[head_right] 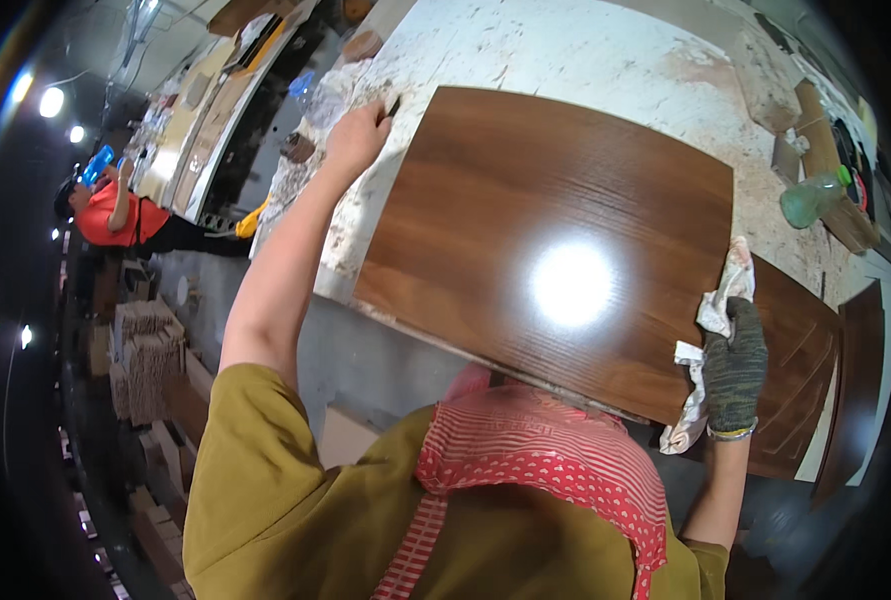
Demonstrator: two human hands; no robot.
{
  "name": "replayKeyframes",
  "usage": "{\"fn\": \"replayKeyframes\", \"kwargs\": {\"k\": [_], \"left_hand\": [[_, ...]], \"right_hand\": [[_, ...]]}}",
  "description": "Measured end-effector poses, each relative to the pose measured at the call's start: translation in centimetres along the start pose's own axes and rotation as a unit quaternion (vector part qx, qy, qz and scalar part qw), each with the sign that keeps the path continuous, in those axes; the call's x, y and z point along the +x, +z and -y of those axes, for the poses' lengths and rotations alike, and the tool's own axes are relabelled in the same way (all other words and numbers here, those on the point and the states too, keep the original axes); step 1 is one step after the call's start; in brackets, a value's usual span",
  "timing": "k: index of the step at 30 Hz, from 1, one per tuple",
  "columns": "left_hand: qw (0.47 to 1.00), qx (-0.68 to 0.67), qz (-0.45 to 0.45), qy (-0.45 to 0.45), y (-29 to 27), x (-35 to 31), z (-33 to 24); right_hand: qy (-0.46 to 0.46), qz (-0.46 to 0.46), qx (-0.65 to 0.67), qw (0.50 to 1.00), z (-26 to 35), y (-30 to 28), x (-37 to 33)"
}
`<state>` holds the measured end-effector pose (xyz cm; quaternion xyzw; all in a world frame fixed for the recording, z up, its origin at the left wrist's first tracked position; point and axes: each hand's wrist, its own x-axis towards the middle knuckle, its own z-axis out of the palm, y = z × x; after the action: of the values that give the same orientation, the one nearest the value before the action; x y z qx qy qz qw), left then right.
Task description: The person wipes wooden panels with a cloth by hand, pouring liquid from a bottle onto the cloth and rubbing the surfaces of each panel.
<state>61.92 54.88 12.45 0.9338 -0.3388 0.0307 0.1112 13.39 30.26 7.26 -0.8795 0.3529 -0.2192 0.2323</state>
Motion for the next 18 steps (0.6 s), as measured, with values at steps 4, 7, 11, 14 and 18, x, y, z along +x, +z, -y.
{"fn": "replayKeyframes", "kwargs": {"k": [4,7,11,14,18], "left_hand": [[0.967,-0.161,0.092,0.175,-1.2,-13.7,-10.3],[0.969,-0.002,0.028,0.245,-0.1,-20.5,-9.1],[0.991,0.0,0.041,-0.126,-4.4,-18.7,0.9],[0.987,-0.141,-0.029,0.064,-3.4,-22.6,-7.3],[0.999,0.048,-0.012,-0.001,-1.6,-22.9,-6.0]], "right_hand": [[0.035,0.01,0.015,0.999,0.5,-0.1,0.4],[0.016,0.02,-0.024,0.999,0.5,-0.2,0.9],[0.028,0.031,0.006,0.999,0.6,0.0,0.9],[0.006,0.031,0.014,0.999,0.3,0.1,0.8],[-0.003,0.023,0.008,1.0,-0.4,-0.1,0.6]]}}
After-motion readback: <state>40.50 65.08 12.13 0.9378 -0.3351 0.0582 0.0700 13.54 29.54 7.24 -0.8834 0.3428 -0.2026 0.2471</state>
